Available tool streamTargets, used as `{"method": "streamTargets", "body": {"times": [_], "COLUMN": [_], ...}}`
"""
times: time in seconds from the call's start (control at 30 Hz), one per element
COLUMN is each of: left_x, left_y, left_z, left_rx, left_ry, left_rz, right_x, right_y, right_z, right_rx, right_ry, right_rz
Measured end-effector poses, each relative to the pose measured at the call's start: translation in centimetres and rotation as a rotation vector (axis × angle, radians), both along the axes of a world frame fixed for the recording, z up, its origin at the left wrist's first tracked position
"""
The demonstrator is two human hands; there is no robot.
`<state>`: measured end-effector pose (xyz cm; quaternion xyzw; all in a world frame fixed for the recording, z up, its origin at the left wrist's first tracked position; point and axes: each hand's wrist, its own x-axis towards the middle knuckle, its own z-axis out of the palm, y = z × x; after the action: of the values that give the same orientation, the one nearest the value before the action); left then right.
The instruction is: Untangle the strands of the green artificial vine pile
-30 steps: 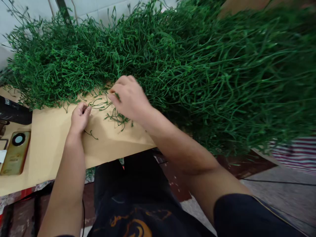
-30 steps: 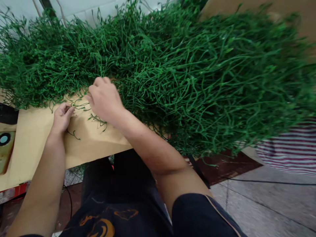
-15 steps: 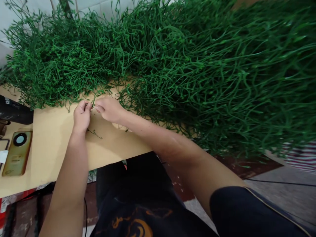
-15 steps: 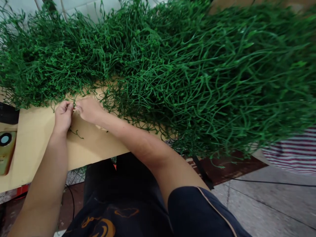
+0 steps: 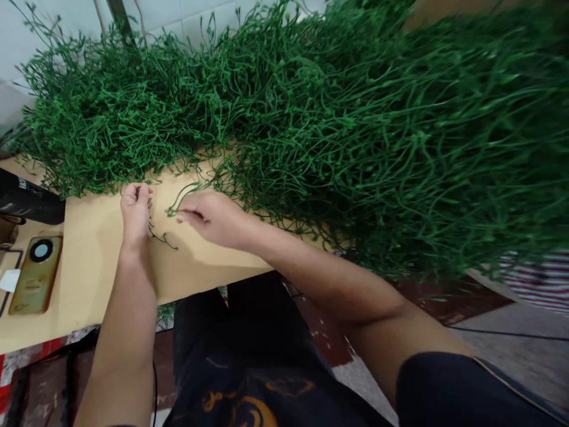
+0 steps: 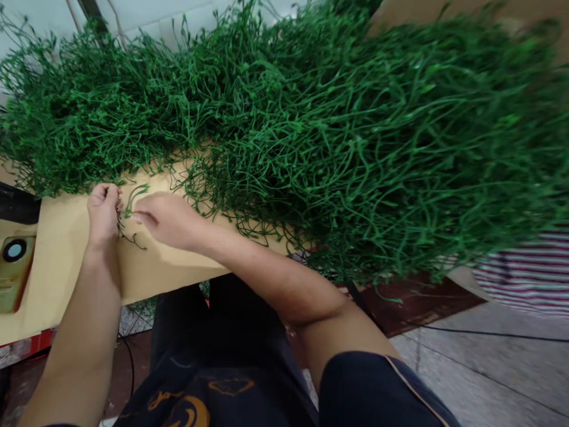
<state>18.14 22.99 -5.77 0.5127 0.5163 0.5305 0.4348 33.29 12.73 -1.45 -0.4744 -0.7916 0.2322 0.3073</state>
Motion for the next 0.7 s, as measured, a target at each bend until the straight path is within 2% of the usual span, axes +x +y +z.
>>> {"method": "streamTargets", "body": {"times": [0.07, 0.17, 0.27, 0.37, 0.57, 0.7], "left_x": [0.1, 0.4, 0.9, 1.3, 1.8, 2.0], "left_y": [-0.2, -0.6, -1.2, -1.7, -1.6, -1.5], "left_z": [0.0, 0.0, 0.0, 0.1, -0.2, -0.5], "left_rx": [-0.008, 0.015, -0.009, -0.041, -0.052, -0.065], "left_ry": [-0.055, -0.15, -0.204, -0.219, -0.133, -0.091], "left_rz": [-0.075, -0.248, -0.437, -0.545, -0.506, -0.467], "right_x": [1.5, 2.4, 2.1, 1.6, 0.9, 0.7], "right_y": [0.8, 1.6, 2.3, 2.8, 2.6, 2.7], "right_z": [-0.4, -1.7, -2.8, -3.0, -1.9, -2.2], "right_rx": [-0.059, -0.07, 0.007, 0.099, 0.057, 0.024], "right_ry": [0.129, 0.215, 0.111, -0.03, -0.278, -0.258], "right_rz": [-0.128, -0.203, -0.26, -0.326, -0.299, -0.299]}}
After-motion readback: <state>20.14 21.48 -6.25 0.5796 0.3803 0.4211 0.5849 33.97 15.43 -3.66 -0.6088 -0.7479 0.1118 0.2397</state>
